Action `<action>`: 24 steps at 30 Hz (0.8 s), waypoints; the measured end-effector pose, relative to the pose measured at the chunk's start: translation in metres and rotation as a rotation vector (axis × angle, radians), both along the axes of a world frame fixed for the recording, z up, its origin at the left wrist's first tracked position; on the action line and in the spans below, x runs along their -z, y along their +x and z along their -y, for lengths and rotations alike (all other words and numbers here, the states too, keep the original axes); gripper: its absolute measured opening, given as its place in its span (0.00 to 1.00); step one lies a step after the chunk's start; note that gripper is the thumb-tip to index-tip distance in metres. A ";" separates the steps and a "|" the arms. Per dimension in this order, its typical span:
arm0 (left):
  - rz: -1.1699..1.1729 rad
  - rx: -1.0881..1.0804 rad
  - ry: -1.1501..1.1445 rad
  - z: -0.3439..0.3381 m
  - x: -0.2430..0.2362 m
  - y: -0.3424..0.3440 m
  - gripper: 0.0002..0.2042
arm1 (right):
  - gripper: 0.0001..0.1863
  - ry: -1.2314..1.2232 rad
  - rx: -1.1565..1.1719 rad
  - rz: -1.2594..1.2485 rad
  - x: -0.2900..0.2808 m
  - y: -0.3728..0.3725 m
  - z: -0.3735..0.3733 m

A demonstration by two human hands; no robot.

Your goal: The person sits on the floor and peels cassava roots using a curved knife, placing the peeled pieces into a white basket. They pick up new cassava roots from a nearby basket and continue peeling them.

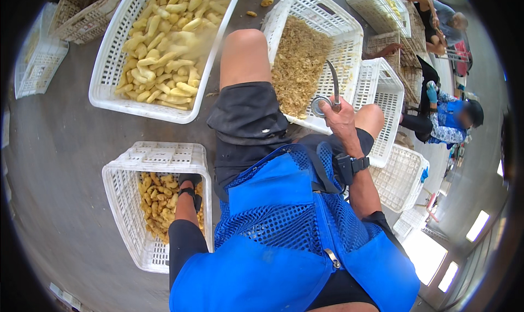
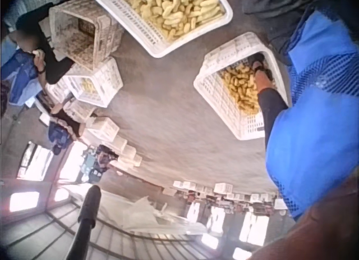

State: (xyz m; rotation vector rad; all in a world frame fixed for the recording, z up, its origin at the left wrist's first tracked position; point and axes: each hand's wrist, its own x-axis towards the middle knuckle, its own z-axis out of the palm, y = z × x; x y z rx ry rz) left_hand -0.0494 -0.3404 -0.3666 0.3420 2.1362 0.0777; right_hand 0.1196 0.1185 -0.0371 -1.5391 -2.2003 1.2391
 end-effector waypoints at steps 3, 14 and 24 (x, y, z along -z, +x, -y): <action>0.015 -0.039 0.044 0.002 -0.002 -0.001 0.21 | 0.14 -0.003 0.014 -0.010 0.004 0.011 -0.002; 0.296 -1.024 0.799 0.021 -0.095 -0.024 0.19 | 0.15 0.042 0.024 -0.040 0.023 0.015 -0.017; 0.307 -1.275 1.272 0.000 -0.243 -0.007 0.20 | 0.14 -0.065 0.067 -0.219 0.043 0.026 -0.022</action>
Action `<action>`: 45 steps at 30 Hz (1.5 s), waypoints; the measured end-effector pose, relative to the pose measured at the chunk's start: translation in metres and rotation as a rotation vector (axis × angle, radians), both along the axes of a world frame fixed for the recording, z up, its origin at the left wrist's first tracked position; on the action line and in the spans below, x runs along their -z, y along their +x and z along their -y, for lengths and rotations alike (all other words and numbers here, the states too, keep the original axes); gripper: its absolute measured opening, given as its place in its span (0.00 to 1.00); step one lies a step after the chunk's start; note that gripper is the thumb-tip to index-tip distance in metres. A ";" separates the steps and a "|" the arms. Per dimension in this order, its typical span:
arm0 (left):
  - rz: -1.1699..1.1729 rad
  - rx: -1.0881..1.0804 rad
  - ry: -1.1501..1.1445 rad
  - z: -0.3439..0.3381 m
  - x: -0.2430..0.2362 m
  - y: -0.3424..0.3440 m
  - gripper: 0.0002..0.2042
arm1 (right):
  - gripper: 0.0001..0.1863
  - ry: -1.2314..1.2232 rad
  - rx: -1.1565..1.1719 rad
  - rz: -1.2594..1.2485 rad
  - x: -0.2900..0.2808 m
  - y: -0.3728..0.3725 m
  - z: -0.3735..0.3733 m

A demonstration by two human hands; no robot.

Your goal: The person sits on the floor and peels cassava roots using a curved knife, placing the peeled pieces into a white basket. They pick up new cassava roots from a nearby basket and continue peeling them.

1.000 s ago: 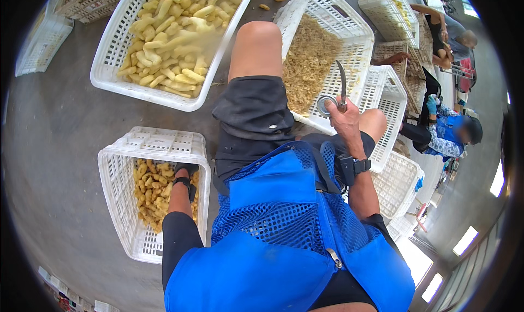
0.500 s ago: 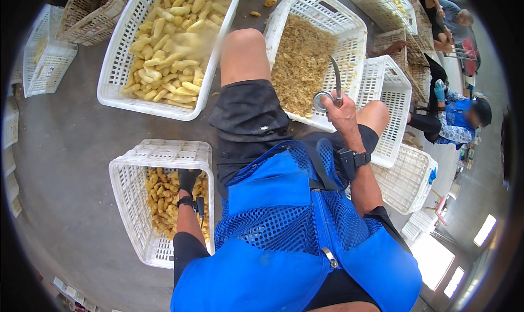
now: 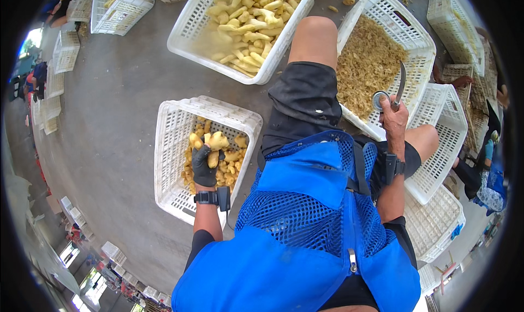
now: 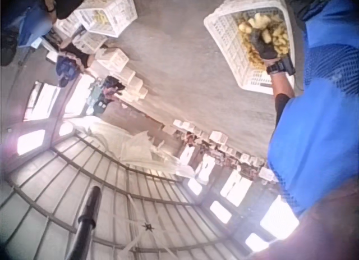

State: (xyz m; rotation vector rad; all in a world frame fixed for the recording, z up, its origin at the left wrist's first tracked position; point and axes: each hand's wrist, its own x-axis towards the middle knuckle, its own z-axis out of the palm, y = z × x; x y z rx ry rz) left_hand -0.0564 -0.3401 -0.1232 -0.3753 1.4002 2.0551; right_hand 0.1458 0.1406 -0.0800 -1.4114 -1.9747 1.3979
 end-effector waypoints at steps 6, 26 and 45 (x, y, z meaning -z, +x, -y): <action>-0.006 0.146 0.201 -0.069 -0.054 -0.019 0.20 | 0.12 0.044 0.032 -0.066 0.023 0.012 -0.009; -0.929 1.296 -0.190 -0.441 0.023 0.027 0.36 | 0.14 0.031 0.421 -0.344 -0.018 0.094 -0.013; 0.138 0.877 0.351 -0.388 -0.084 0.051 0.22 | 0.14 -0.180 0.491 -0.546 -0.037 0.086 0.001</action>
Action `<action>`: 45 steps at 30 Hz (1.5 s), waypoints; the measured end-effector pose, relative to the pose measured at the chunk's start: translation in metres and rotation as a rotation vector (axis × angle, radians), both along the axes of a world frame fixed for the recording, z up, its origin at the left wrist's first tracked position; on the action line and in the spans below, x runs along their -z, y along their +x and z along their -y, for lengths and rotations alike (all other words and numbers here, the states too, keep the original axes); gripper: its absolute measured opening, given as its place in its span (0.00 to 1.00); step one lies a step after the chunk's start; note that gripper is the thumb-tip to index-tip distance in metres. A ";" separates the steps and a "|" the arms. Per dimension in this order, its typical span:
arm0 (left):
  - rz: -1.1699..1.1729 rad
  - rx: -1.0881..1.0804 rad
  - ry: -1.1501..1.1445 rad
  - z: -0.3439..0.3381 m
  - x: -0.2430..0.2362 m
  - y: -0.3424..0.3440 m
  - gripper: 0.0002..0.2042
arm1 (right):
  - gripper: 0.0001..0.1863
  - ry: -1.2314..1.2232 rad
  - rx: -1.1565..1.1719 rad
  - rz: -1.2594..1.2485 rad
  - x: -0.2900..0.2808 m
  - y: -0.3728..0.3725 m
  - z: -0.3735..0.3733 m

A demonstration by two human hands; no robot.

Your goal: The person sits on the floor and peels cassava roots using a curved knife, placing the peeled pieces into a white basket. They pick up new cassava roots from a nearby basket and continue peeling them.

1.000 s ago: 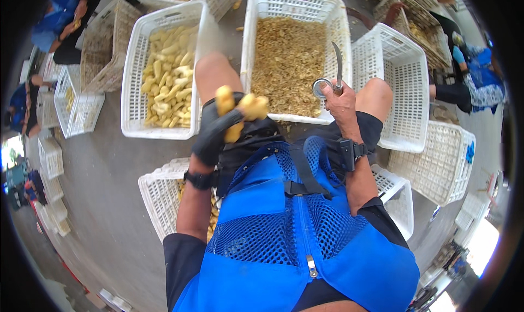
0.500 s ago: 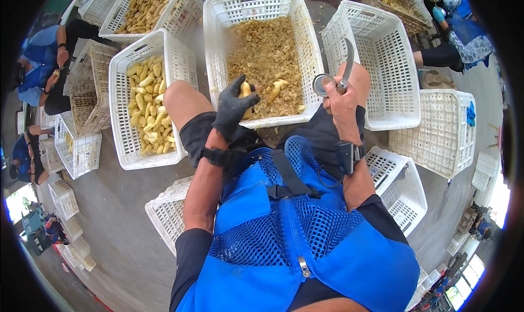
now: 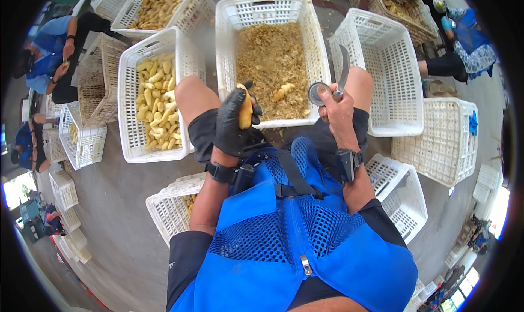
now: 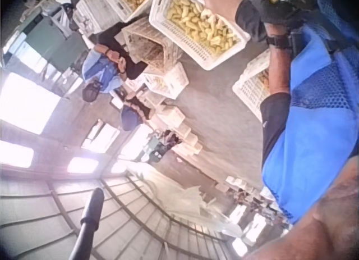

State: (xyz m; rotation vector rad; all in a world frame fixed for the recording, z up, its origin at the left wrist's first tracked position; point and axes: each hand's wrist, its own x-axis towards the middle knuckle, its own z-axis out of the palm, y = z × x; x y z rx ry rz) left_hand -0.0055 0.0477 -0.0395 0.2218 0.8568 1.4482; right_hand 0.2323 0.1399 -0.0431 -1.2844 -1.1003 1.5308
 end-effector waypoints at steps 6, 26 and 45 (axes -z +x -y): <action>0.002 0.017 -0.025 0.004 -0.005 0.004 0.23 | 0.10 0.005 -0.196 -0.040 -0.029 -0.018 0.011; -0.836 -0.048 0.241 0.025 -0.013 0.013 0.16 | 0.16 -0.028 -0.536 -0.127 -0.040 -0.061 0.042; -1.413 -0.017 0.529 0.036 -0.014 -0.002 0.18 | 0.09 0.328 -0.822 0.194 -0.050 -0.075 0.033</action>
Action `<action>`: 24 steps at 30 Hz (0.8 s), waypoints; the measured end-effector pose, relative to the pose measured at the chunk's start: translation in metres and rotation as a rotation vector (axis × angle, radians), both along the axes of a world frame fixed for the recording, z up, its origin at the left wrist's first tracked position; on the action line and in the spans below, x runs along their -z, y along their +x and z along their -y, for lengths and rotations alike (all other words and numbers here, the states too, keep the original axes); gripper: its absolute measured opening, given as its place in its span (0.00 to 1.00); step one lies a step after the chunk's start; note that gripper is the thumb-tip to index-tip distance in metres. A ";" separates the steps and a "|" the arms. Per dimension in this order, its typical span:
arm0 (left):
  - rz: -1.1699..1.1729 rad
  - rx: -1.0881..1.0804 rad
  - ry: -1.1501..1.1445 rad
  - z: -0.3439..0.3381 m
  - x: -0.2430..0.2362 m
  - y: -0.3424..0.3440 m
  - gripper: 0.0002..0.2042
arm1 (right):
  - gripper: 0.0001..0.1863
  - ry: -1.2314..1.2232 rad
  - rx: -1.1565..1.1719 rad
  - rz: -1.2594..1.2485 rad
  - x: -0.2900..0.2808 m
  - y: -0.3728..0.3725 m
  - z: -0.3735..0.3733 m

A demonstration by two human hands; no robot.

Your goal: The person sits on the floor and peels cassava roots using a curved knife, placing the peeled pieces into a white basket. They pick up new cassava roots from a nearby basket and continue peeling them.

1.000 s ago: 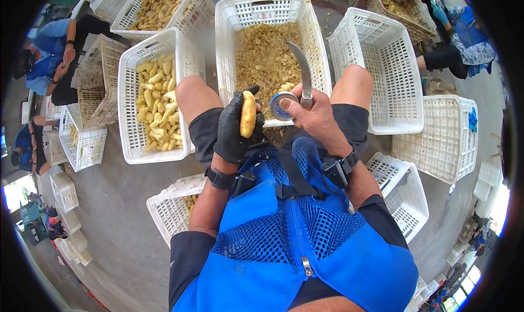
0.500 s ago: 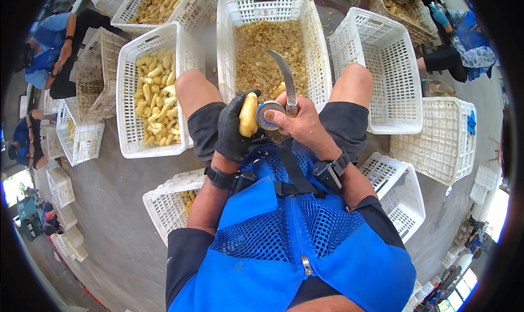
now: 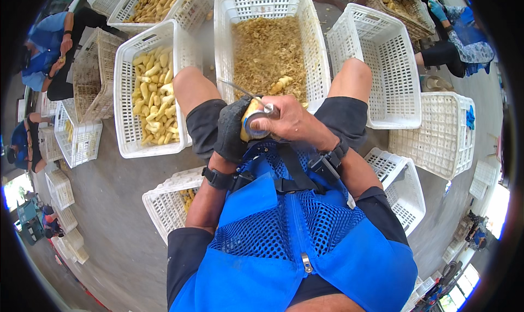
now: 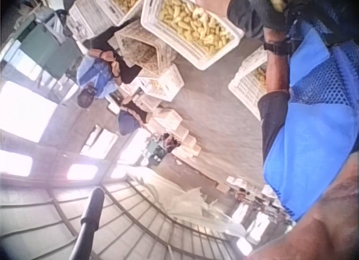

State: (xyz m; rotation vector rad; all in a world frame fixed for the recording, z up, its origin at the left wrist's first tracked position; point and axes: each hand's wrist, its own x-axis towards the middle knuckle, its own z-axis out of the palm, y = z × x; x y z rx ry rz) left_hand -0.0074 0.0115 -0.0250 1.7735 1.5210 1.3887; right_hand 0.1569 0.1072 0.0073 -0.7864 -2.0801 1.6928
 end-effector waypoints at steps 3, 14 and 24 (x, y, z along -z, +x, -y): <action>0.155 0.049 -0.134 0.007 -0.008 0.005 0.12 | 0.09 0.074 0.291 -0.078 0.040 0.018 -0.049; 0.013 0.032 -0.080 0.005 0.016 -0.003 0.22 | 0.11 -0.036 -0.023 0.028 -0.020 -0.001 0.012; 0.511 0.016 -0.474 0.006 -0.023 0.008 0.13 | 0.13 -0.057 0.469 -0.002 0.015 0.024 -0.059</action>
